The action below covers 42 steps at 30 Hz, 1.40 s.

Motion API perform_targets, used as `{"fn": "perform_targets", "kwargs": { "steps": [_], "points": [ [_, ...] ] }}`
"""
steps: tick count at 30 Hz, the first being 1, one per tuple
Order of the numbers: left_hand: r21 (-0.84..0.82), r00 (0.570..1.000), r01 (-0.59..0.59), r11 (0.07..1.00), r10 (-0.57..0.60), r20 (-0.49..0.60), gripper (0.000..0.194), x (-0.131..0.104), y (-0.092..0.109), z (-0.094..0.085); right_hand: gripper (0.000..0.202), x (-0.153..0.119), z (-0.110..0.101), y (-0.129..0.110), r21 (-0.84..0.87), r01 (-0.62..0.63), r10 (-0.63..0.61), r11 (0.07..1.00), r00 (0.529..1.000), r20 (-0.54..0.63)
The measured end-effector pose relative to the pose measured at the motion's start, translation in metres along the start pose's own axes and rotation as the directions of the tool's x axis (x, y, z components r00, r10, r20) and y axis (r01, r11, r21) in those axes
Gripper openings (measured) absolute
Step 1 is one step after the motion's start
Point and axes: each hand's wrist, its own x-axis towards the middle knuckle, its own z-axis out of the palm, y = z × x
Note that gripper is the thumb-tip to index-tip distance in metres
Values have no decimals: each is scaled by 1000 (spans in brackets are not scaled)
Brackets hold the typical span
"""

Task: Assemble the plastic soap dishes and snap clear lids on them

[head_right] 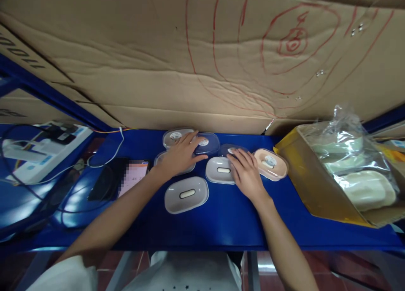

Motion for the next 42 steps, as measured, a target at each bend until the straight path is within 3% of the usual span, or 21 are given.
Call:
{"fn": "perform_targets", "kwargs": {
  "steps": [2, 5, 9, 12, 15, 17, 19, 22, 25, 29, 32, 36, 40, 42],
  "points": [
    [-9, 1000, -7, 1000, 6, -25, 66, -9, 2, 0, 33, 0, -3, -5, 34, 53, -54, 998, 998, 18],
    [4, 998, 3, 1000, -2, -69, 61, -45, -2, -7, 35, -2, -3, -13, 97, 141, -151, 985, 982, 113],
    [10, 997, 63, 998, -62, -48, 64, -103, -22, -17, 31, -4, 1, -21, 144, 193, -216, 971, 963, 162],
    [-86, 998, 55, 995, -59, -39, 54, -120, -37, -16, 27, -3, -5, -20, 203, 194, -232, 960, 956, 180],
    [-147, 994, 65, 987, -77, -74, 45, -117, -44, -11, 30, -2, -19, -4, 198, 110, -132, 974, 986, 103],
    [-120, 994, 79, 990, -88, -65, 53, -111, -44, -7, 34, -5, -28, 16, 112, -6, 5, 994, 1000, 8],
    [-101, 995, 93, 990, -96, -21, 61, -108, -43, -3, 41, -11, -32, 38, -7, -148, 147, 989, 987, -61],
    [-135, 996, 89, 987, -89, 0, 57, -102, -39, -5, 48, -20, -29, 65, -137, -293, 287, 946, 956, -63],
    [-181, 998, 28, 983, -38, -51, 55, -86, -31, -13, 46, -22, -23, 73, -153, -318, 313, 936, 948, -54],
    [-216, 998, -50, 975, 41, -44, 57, -41, -21, -10, 48, -24, -27, 74, -52, -286, 284, 957, 958, -44],
    [-150, 999, -35, 988, 35, -7, 58, -10, -23, 0, 67, -35, -36, 83, -21, -320, 320, 947, 947, 30],
    [-143, 998, 43, 989, -48, -31, 54, -7, -49, 2, 75, -48, -45, 98, -23, -384, 384, 923, 916, 113],
    [-175, 985, 165, 971, -170, -12, 76, -28, -89, -6, 63, -40, -43, 96, 21, -398, 398, 917, 917, 10],
    [-202, 982, 187, 961, -190, 4, 76, -34, -103, -10, 59, -32, -38, 93, 14, -424, 424, 906, 904, -57]
  ]
}}
